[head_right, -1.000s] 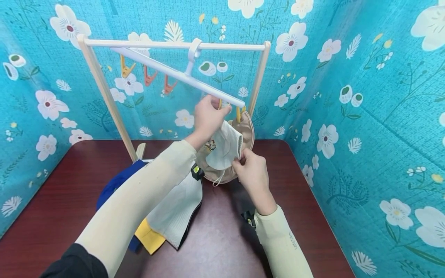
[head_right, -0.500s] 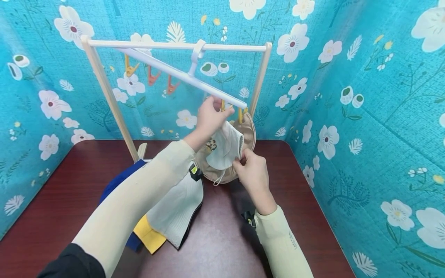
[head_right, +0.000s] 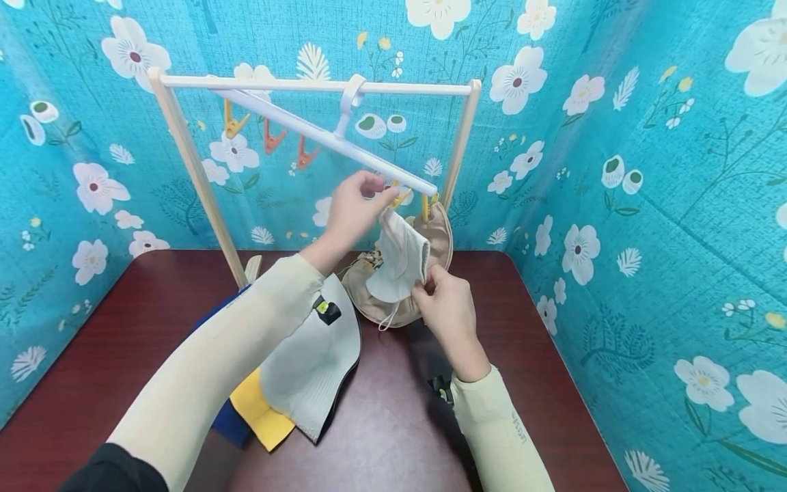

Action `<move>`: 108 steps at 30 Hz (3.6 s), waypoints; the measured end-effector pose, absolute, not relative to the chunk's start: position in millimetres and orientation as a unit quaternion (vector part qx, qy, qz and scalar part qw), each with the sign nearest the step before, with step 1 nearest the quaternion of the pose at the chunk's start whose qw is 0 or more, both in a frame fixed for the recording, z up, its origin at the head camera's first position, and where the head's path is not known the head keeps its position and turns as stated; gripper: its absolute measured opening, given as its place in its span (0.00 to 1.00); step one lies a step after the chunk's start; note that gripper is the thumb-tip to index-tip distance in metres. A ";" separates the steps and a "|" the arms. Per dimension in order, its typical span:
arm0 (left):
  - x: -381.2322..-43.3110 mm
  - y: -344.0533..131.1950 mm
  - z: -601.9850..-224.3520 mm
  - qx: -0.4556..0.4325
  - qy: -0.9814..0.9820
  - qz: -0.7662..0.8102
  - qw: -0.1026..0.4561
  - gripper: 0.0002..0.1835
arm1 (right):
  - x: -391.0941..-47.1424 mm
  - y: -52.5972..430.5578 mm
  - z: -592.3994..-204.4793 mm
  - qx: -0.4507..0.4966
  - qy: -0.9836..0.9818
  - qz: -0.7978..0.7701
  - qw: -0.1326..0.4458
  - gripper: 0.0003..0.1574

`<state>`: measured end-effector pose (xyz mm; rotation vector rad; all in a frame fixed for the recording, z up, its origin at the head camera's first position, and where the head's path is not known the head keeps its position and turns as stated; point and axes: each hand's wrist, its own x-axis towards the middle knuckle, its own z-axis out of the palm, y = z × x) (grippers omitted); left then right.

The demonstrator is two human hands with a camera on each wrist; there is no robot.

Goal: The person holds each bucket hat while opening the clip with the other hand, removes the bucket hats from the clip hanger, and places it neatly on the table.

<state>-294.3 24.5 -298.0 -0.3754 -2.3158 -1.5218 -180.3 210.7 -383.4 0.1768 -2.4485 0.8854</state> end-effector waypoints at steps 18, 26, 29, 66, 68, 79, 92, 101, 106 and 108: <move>-247.2 -25.9 -290.5 -0.198 -0.796 -0.540 0.187 0.16 | -182.3 206.9 -388.1 0.090 -0.903 0.329 0.261 0.05; -225.2 -55.3 -295.5 -0.222 -0.787 -0.539 0.201 0.12 | -184.2 205.7 -388.4 0.097 -0.906 0.317 0.263 0.06; -214.7 -67.9 -301.1 -0.219 -0.790 -0.537 0.200 0.13 | -183.7 205.8 -387.8 0.106 -0.904 0.314 0.269 0.07; -148.3 -140.4 -372.5 -0.150 -0.803 -0.542 0.196 0.09 | -168.4 201.8 -374.6 0.148 -0.897 0.291 0.299 0.06; -148.5 -142.5 -372.6 -0.150 -0.805 -0.540 0.194 0.09 | -167.1 198.9 -374.2 0.152 -0.896 0.289 0.301 0.06; -151.9 -151.3 -371.6 -0.146 -0.805 -0.541 0.197 0.08 | -163.7 185.8 -377.1 0.178 -0.908 0.265 0.271 0.06; -154.0 -155.7 -370.4 -0.142 -0.807 -0.532 0.214 0.08 | -165.7 180.2 -385.5 0.231 -0.908 0.242 0.253 0.13; -154.4 -155.2 -369.7 -0.141 -0.809 -0.532 0.208 0.08 | -166.1 173.7 -390.6 0.277 -0.903 0.220 0.244 0.12; -155.0 -147.5 -365.5 -0.160 -0.799 -0.545 0.199 0.07 | -166.6 170.9 -392.8 0.290 -0.904 0.208 0.234 0.11; -157.2 -140.0 -361.3 -0.168 -0.797 -0.548 0.191 0.08 | -166.5 169.8 -393.9 0.296 -0.904 0.205 0.232 0.12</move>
